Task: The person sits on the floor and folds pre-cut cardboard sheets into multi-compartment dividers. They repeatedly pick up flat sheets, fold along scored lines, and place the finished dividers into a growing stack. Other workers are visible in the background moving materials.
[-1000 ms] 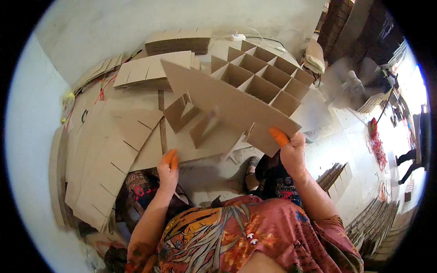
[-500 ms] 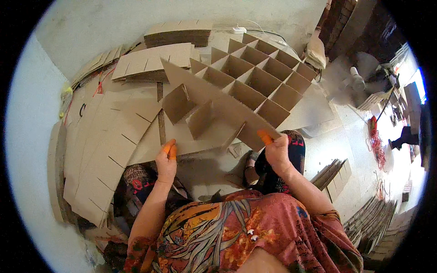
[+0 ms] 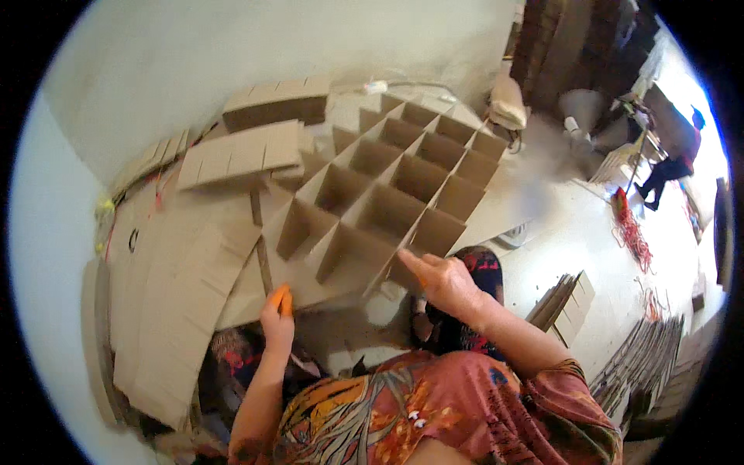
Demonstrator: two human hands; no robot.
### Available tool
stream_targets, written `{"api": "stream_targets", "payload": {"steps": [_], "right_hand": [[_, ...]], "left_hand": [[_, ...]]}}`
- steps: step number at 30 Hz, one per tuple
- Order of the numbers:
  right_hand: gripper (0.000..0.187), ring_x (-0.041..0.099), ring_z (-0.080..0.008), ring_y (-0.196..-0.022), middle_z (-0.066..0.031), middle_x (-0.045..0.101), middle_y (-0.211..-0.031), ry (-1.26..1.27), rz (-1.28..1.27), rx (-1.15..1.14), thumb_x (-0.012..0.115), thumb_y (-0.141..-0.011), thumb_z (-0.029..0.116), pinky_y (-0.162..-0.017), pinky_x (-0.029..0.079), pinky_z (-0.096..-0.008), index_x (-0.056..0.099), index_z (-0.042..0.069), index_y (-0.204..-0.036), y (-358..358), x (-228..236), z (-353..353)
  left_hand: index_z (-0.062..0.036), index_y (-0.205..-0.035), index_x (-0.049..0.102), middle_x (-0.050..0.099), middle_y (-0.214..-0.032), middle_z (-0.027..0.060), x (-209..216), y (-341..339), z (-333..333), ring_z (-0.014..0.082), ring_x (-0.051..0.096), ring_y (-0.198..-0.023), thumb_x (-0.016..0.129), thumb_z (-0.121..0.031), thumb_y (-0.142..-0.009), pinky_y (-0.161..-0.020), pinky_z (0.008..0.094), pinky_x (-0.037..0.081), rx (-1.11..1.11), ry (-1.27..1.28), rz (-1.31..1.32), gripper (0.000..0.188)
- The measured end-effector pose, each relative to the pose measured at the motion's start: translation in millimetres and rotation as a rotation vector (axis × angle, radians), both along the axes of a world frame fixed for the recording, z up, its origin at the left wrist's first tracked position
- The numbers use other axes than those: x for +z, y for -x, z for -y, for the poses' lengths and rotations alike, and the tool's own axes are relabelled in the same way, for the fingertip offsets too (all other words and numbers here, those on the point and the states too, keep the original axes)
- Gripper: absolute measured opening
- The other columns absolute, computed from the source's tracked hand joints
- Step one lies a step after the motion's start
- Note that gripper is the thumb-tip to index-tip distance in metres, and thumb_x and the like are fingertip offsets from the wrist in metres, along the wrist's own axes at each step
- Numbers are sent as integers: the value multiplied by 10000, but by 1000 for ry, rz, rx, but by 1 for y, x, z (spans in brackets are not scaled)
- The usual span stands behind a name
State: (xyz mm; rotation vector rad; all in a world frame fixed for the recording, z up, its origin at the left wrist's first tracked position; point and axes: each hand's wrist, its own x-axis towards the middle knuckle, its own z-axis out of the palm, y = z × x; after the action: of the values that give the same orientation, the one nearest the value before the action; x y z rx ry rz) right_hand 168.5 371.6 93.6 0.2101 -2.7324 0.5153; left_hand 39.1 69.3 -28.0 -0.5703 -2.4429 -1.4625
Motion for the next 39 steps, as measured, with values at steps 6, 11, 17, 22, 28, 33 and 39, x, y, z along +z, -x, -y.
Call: {"api": "stream_targets", "payload": {"steps": [6, 11, 17, 22, 28, 33, 39], "right_hand": [[525, 495, -382, -1104, -233, 505, -1212, 111, -354, -185, 652, -805, 242, -922, 427, -411, 474, -2, -1234, 9, 43, -25], [560, 522, -375, -1069, -268, 525, -1168, 228, -552, -722, 641, -822, 340, -920, 426, -408, 484, -24, -1218, 41, -1, -122], [620, 600, -362, -933, -267, 614, -989, 761, 15, -402, 646, -790, 500, -818, 466, -425, 581, -62, -1046, 59, -5, -65], [881, 544, -335, -1022, -267, 547, -1124, 684, 214, -359, 693, -727, 501, -843, 445, -401, 321, -58, -1297, 41, -24, -16], [495, 545, -163, -894, -87, 587, -1048, 1118, 160, -266, 585, -749, 60, -756, 458, -293, 470, -21, -1224, 8, -34, -59], [491, 514, -142, -991, -36, 572, -1080, 1223, -248, -102, 537, -742, -66, -860, 431, -292, 495, -4, -1227, -44, 1, -76], [505, 509, -283, -1115, -229, 551, -1162, 572, -688, -652, 446, -735, -75, -961, 371, -323, 458, -27, -1238, -152, 87, -109]], "left_hand": [[56, -1108, 583, 622, -1069, 143, 16, -10, -3, 197, 578, -949, 486, -109, -928, -845, 291, 441, 39, -131, 276, 262], [19, -1314, 420, 483, -1275, 149, 46, 14, -29, 233, 459, -1153, 380, -299, -978, -987, 328, 328, 41, -220, 221, 464], [-5, -1366, 337, 417, -1338, 150, 36, 38, -54, 259, 373, -1254, 242, -417, -993, -1060, 361, 260, -169, -115, 177, 564], [-21, -1341, 401, 453, -1321, 105, 11, -28, -152, 212, 407, -1210, 271, -526, -956, -1013, 337, 306, -750, -219, 395, 648], [37, -1284, 447, 453, -1317, 197, 41, -75, -163, 298, 438, -1218, 370, -391, -970, -1013, 354, 324, -860, -138, 213, 536], [26, -1204, 533, 534, -1199, 219, 10, -104, -149, 322, 510, -1119, 419, -338, -956, -947, 388, 389, -725, -149, 100, 455], [-4, -1160, 583, 624, -1007, 175, -127, -68, -74, 256, 604, -861, 514, -157, -922, -752, 347, 474, -640, 103, 259, 292]]}}
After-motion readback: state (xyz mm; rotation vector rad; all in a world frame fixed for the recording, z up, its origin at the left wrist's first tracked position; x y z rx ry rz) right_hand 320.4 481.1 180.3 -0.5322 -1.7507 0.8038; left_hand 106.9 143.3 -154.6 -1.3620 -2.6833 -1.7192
